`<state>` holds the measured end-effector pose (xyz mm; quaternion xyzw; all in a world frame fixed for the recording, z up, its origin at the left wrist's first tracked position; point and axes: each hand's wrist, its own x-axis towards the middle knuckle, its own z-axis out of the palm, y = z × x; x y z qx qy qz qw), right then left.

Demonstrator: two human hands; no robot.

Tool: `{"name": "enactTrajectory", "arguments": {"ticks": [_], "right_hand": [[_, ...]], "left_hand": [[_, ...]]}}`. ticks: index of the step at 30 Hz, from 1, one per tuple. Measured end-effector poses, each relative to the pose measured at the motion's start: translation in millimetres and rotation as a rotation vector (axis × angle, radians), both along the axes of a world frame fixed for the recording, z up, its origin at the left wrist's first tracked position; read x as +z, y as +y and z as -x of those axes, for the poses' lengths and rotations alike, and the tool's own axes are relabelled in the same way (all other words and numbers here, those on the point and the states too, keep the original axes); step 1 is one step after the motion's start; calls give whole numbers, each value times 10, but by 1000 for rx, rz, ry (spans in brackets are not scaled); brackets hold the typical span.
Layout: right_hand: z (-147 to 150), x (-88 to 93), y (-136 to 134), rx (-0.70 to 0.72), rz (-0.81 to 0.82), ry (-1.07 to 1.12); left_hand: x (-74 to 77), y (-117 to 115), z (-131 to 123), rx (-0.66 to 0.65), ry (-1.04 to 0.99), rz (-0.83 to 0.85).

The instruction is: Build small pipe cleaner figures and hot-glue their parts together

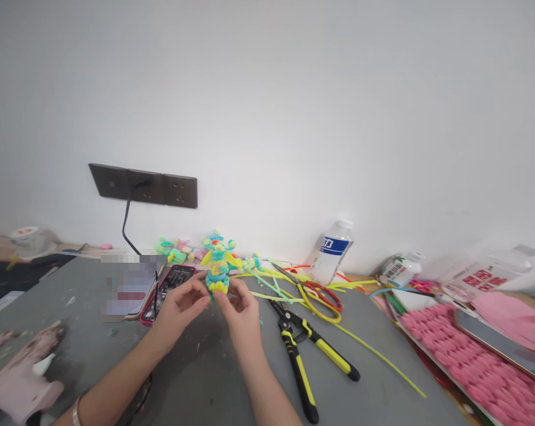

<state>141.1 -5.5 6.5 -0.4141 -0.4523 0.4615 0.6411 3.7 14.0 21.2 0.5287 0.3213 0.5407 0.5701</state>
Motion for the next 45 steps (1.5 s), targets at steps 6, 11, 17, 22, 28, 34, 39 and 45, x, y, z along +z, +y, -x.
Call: {"name": "enactTrajectory", "arguments": {"ticks": [6, 11, 17, 22, 28, 34, 39, 45], "right_hand": [[8, 58, -23, 52, 30, 99], [-16, 31, 0, -55, 69, 144], [-28, 13, 28, -118, 99, 164], [-23, -3, 29, -140, 100, 161], [-23, -8, 28, -138, 100, 191], [-20, 0, 27, -113, 66, 150], [-9, 0, 21, -89, 50, 211], [40, 12, -13, 6, 110, 334]], "left_hand": [[-1, 3, 32, 16, -48, -20], [-16, 60, 73, 117, -213, 113], [-1, 100, 80, 100, -309, 267], [-15, 114, 73, 129, -314, 320], [-32, 128, 83, 126, -313, 306], [17, 96, 63, 119, -290, 309], [-17, 90, 62, 120, -190, 268], [-190, 171, 120, 119, 146, 76]]}}
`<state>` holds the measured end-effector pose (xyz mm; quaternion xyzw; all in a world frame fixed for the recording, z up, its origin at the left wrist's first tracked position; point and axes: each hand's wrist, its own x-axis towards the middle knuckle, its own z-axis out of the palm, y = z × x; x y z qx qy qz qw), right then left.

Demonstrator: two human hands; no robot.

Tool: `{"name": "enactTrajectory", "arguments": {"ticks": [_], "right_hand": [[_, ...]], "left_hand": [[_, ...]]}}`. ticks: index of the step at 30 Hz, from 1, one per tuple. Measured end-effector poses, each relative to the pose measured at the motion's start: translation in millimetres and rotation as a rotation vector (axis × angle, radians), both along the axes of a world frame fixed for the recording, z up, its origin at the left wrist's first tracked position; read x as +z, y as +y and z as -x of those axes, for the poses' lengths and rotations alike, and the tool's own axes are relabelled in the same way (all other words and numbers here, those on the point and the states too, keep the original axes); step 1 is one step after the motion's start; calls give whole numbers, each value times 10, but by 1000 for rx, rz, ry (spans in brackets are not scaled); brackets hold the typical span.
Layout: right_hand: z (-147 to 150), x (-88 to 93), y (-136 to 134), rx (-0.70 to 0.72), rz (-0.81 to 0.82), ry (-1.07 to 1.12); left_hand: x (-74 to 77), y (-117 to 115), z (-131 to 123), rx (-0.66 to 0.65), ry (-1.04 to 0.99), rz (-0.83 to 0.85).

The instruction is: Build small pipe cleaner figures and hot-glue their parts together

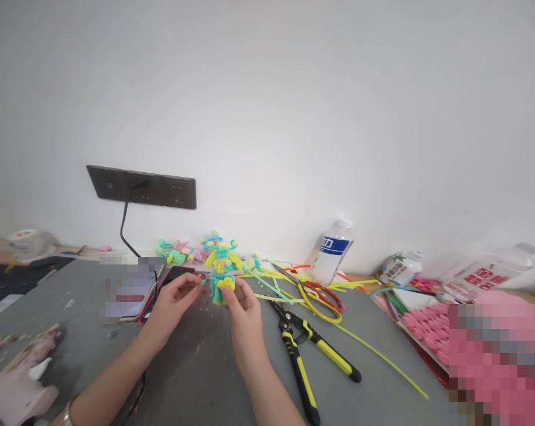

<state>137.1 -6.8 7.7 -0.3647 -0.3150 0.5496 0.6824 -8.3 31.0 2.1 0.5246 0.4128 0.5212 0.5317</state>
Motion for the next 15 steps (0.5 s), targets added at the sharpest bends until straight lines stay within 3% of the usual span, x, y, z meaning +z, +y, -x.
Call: {"name": "enactTrajectory", "arguments": {"ticks": [4, 8, 15], "right_hand": [[47, -2, -20, 68, -17, 9], [52, -8, -20, 82, -15, 2], [36, 12, -11, 88, -14, 34]], "left_hand": [[-52, 17, 23, 40, 244, -170], [-17, -7, 24, 67, 337, -282], [36, -45, 3, 24, 262, -150]]}}
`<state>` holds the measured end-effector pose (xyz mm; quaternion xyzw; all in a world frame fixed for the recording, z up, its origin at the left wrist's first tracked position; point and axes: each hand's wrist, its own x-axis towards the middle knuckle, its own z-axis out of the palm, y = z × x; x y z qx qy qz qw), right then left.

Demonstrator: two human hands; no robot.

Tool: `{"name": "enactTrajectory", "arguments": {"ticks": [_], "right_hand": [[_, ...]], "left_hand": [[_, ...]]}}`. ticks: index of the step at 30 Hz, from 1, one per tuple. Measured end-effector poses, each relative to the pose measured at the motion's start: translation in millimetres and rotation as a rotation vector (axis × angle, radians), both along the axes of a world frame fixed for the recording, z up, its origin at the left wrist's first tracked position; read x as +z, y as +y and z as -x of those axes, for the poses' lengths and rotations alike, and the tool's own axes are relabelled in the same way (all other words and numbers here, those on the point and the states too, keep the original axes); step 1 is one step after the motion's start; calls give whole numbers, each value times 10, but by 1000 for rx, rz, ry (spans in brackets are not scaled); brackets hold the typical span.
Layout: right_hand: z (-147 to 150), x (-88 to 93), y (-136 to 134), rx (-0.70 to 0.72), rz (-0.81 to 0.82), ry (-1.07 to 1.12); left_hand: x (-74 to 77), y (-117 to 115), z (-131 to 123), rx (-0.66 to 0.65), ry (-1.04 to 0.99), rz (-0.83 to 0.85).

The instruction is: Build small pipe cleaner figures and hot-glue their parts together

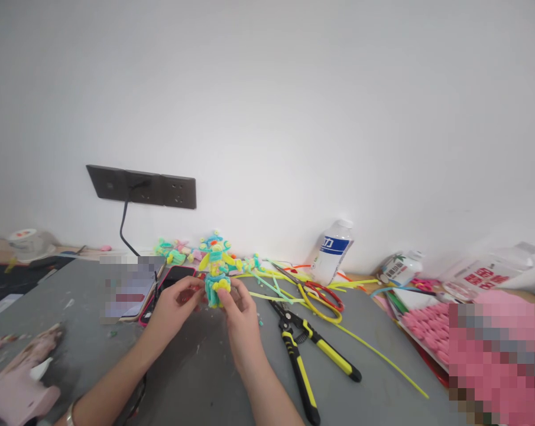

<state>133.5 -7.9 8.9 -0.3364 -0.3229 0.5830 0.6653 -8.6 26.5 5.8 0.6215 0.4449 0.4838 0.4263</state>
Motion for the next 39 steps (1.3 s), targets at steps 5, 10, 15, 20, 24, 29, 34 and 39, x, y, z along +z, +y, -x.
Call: {"name": "enactTrajectory", "arguments": {"ticks": [5, 10, 15, 20, 24, 29, 34, 39], "right_hand": [[-13, 18, -8, 15, 0, 44], [-105, 28, 4, 80, -3, 39], [-189, 53, 5, 150, 19, 15], [-205, 99, -18, 196, 50, 29], [-219, 120, -23, 223, 93, 38], [-222, 161, -28, 238, 123, 107], [-191, 183, -37, 275, 175, 215], [-173, 192, -38, 283, 160, 232]], "left_hand": [[15, 0, -17, -18, -69, 83], [57, -5, -27, -174, -94, 115], [90, -11, -12, -236, -103, 111], [71, 7, 23, -302, -113, 125], [71, 23, 47, -369, -152, 134], [108, 7, 67, -326, -139, 93], [108, 23, 91, -172, -71, -101], [101, 35, 106, -123, -61, -168]]}}
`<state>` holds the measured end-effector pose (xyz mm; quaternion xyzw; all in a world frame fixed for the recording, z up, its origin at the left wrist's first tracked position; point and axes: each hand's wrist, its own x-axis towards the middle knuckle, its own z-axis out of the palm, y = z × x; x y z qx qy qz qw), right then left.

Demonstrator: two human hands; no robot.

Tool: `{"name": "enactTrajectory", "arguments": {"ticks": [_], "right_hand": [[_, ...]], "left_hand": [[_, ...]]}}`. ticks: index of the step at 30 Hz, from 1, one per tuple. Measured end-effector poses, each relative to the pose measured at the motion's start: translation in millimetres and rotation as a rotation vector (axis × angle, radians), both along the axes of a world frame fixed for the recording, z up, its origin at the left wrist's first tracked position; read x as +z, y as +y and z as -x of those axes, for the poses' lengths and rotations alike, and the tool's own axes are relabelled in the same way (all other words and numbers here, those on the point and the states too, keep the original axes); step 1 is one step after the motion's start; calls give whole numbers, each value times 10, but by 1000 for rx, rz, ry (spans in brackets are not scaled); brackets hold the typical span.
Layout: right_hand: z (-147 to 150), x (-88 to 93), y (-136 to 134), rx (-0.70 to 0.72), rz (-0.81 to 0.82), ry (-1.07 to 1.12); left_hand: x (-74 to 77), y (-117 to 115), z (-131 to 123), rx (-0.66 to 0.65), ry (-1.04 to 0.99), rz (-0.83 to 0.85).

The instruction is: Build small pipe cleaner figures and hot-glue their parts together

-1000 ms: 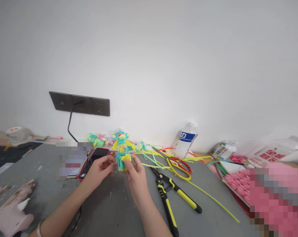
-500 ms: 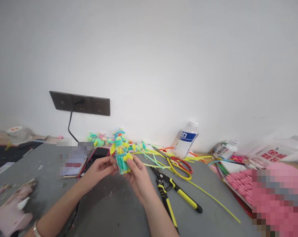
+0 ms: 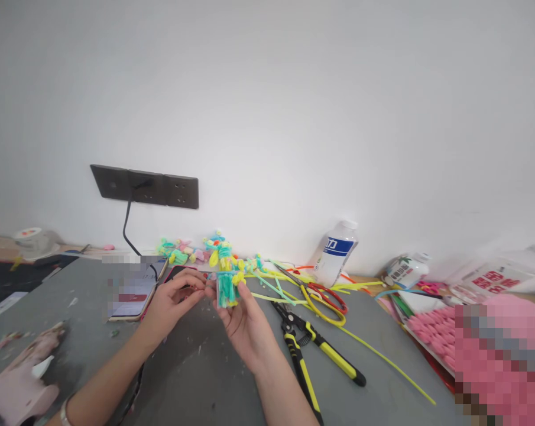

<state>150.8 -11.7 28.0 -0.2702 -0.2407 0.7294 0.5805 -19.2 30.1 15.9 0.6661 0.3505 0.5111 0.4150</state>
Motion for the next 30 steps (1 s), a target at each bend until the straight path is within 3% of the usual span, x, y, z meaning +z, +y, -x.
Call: {"name": "enactTrajectory", "arguments": {"ticks": [13, 20, 30], "right_hand": [[8, 9, -21, -2, -48, -1], [13, 5, -8, 8, -96, -47], [25, -34, 30, -147, -51, -71]], "left_hand": [[83, -24, -29, 27, -57, 37], [43, -14, -31, 38, -65, 49], [43, -18, -23, 105, -99, 241]]}}
